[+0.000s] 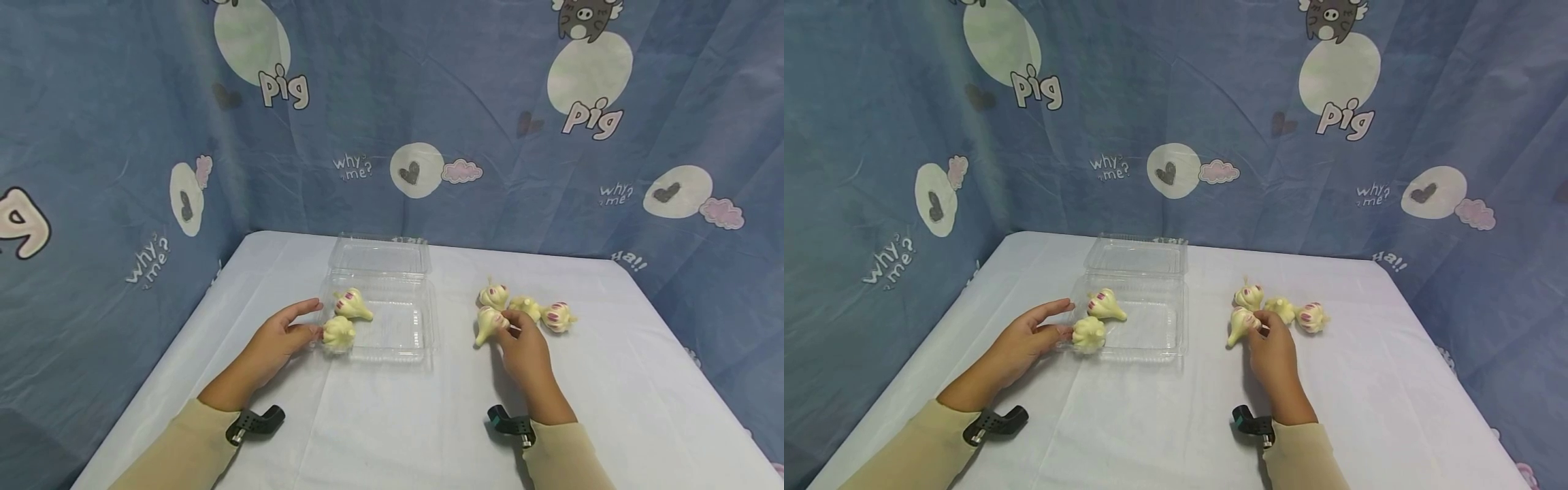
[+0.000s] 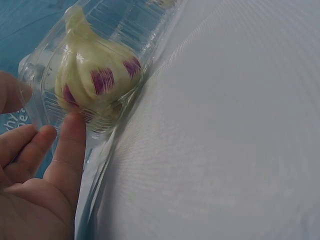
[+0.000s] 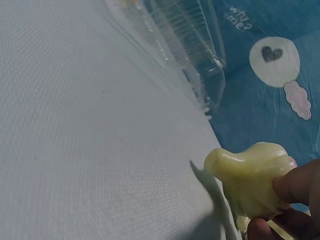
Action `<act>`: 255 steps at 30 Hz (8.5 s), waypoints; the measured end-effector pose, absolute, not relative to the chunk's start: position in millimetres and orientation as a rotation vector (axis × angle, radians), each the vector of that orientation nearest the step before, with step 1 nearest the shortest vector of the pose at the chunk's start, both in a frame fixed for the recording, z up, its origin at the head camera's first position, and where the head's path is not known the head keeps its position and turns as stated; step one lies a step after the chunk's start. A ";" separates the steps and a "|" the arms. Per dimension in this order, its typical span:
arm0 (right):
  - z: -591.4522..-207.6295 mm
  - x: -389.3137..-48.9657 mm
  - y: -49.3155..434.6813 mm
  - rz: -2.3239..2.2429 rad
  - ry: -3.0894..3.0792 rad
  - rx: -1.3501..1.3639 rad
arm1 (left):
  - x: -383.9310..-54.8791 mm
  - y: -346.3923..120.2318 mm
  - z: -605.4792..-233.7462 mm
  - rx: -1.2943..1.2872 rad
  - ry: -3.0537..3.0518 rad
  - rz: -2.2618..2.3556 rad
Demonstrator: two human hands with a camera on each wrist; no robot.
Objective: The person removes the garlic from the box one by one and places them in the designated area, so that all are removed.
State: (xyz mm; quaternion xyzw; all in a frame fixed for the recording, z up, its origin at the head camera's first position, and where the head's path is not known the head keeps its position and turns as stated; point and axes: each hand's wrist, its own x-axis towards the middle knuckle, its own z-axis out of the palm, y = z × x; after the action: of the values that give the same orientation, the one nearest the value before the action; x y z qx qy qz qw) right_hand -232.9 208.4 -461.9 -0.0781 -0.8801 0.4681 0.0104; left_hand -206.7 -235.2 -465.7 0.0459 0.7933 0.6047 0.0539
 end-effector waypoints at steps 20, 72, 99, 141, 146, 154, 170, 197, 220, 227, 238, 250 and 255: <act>-466.6 -235.6 214.0 1.492 -2.723 -0.288 | -207.5 -235.0 -467.2 0.142 2.424 1.819; -448.5 -229.7 197.8 1.503 -2.538 -0.174 | -209.5 -237.4 -469.7 0.155 2.369 1.880; -444.5 -210.8 139.7 1.431 -2.531 0.222 | -207.3 -235.9 -466.5 0.164 2.380 1.873; -426.7 -217.8 58.7 1.334 -2.690 0.664 | -206.1 -237.1 -465.6 0.144 2.402 1.842; -425.2 -218.6 49.8 1.272 -2.768 0.696 | -205.5 -237.5 -466.7 0.156 2.399 1.847; -424.2 -219.5 41.5 1.280 -2.797 0.743 | -208.3 -236.9 -466.8 0.160 2.381 1.866; -425.2 -224.5 21.9 1.344 -2.788 0.794 | -212.7 -237.7 -470.5 0.166 2.374 1.867; -421.7 -230.2 -5.0 1.189 -2.946 0.774 | -210.4 -238.0 -466.7 0.176 2.383 1.862; -428.6 -236.9 -17.2 1.115 -2.992 0.790 | -209.4 -238.4 -469.1 0.188 2.380 1.878; -429.1 -238.4 -19.2 1.118 -2.988 0.782 | -209.7 -237.9 -468.7 0.189 2.379 1.885; -428.5 -240.2 -23.1 1.084 -3.030 0.781 | -209.7 -238.1 -468.4 0.176 2.389 1.871; -429.2 -245.3 -21.9 1.127 -3.056 0.845 | -209.4 -237.5 -467.7 0.178 2.385 1.863; -428.9 -244.8 -22.2 1.135 -3.076 0.819 | -209.4 -237.3 -467.5 0.171 2.381 1.867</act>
State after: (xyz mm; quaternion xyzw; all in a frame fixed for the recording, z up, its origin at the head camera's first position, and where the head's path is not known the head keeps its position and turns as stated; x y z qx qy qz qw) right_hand -244.8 -22.2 -428.9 0.2406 -0.9038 0.3335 -0.1188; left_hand -209.4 -237.3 -467.5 0.0564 0.7844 0.6152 0.0557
